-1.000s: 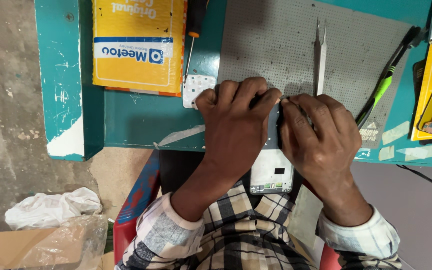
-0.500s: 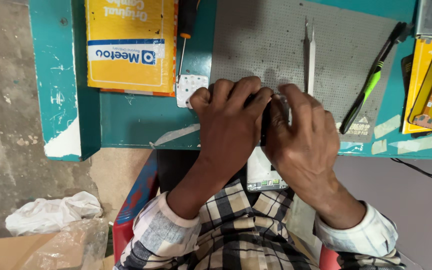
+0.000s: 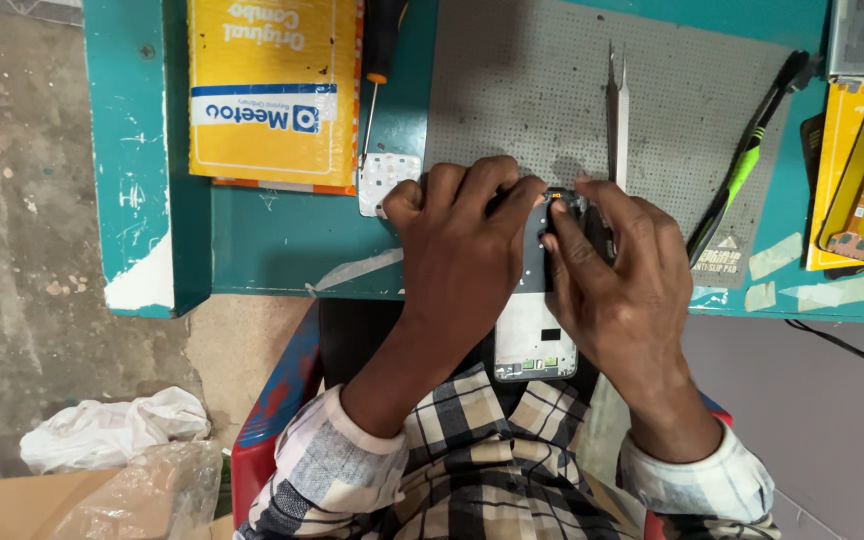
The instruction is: The person is repairing a smartphone. They use tweezers to remove small components from the phone's frame, apply a liquid from a bottle to the edges, and then use a metal tool to pry and separate the phone's casing.
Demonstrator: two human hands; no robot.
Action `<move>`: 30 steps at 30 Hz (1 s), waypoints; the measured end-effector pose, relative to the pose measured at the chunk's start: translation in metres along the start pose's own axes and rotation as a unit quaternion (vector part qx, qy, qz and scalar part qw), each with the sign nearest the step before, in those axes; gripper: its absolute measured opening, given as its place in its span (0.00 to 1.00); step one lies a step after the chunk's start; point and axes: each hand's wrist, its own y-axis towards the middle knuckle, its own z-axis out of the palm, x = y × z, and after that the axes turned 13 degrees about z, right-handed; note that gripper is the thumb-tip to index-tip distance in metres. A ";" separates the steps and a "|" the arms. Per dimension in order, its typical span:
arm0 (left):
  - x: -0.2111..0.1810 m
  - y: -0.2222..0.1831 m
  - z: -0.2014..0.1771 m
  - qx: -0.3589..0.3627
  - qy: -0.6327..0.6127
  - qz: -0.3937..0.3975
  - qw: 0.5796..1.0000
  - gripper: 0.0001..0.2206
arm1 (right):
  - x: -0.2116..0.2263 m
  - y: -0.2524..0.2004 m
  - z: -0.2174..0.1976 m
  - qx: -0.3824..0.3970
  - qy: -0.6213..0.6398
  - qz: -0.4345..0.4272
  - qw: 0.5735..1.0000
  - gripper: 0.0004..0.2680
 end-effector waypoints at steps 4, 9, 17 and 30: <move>0.000 0.002 -0.001 0.018 -0.007 -0.008 1.000 0.09 | -0.003 -0.002 0.002 0.001 -0.007 -0.007 1.000 0.11; 0.000 0.001 0.000 0.019 -0.001 -0.009 1.000 0.09 | -0.004 -0.001 0.004 0.005 -0.009 -0.011 1.000 0.12; 0.001 0.001 -0.001 0.025 0.005 -0.003 1.000 0.09 | -0.005 0.001 0.005 0.009 -0.032 -0.013 0.999 0.11; 0.001 0.002 -0.002 0.027 0.006 0.001 1.000 0.12 | -0.008 0.015 0.006 0.001 -0.049 -0.042 0.998 0.05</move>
